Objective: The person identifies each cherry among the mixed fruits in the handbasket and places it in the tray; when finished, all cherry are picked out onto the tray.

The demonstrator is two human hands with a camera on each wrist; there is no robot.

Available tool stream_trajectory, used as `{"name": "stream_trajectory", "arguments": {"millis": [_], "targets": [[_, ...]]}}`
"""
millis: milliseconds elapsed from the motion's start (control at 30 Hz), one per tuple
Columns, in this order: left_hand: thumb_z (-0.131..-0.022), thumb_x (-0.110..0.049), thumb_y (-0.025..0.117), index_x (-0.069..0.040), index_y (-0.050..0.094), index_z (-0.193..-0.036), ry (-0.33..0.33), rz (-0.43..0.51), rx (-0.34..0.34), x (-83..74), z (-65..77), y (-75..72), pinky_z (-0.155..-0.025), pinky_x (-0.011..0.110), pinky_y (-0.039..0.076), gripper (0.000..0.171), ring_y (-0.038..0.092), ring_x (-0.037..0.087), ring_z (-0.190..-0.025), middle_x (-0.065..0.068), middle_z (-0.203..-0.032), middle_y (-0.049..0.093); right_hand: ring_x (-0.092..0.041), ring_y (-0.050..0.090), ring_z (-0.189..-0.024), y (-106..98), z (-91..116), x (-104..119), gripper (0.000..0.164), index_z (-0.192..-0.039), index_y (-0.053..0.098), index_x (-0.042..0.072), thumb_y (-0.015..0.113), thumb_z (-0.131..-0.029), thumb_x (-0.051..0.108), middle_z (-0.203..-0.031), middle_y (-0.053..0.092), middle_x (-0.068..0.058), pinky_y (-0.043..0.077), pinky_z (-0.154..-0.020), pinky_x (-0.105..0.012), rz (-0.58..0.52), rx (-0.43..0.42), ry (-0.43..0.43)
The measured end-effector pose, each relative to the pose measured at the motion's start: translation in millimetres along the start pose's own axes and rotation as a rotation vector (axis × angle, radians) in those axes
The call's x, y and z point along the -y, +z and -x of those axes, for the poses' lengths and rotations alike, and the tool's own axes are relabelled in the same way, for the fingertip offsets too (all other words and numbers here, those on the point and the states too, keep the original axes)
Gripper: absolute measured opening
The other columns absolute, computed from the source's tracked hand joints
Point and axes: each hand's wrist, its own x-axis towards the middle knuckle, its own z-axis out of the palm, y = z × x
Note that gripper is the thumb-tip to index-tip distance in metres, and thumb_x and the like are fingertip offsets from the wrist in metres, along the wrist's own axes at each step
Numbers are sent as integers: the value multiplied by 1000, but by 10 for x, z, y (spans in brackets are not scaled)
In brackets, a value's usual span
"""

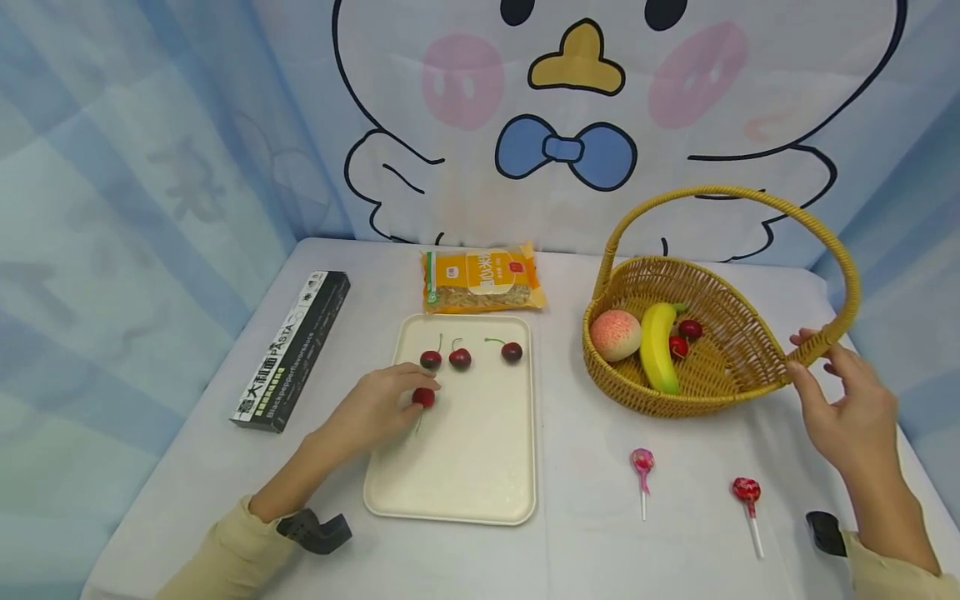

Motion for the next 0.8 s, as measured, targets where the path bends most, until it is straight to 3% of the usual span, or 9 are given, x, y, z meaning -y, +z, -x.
{"name": "stream_trajectory", "arguments": {"millis": [167,400,667,800], "targets": [[-90,-3,83,-15,80,-120,-2,106,-37,18,-5,-118,-108,42,60,32,72,22,-123,0,-127,78,-42,38,-157,-1,-12,7,45,-156,50,8,53,-112,17,-164,49,-21,15,-121,-6,2,-7,-12],[-90,-1,82,-14,79,-120,50,197,-100,49,-59,-175,-108,43,59,33,72,24,-124,3,-129,77,-39,39,-157,-5,-2,7,43,-155,53,9,54,-112,17,-168,47,-11,15,-116,-2,4,-19,-17],[-95,-6,78,-14,77,-122,94,246,-91,-45,-258,-217,-102,40,63,28,74,26,-119,4,-129,76,-42,40,-156,6,6,-4,45,-155,51,8,53,-112,20,-166,48,-15,16,-120,-6,-4,-3,-8],[-97,-7,77,-12,77,-122,163,264,-77,-139,-396,-245,-98,42,64,25,73,31,-116,7,-128,76,-44,40,-154,-10,3,5,45,-156,51,8,53,-112,20,-163,50,-20,16,-123,-10,-6,5,-5]]}}
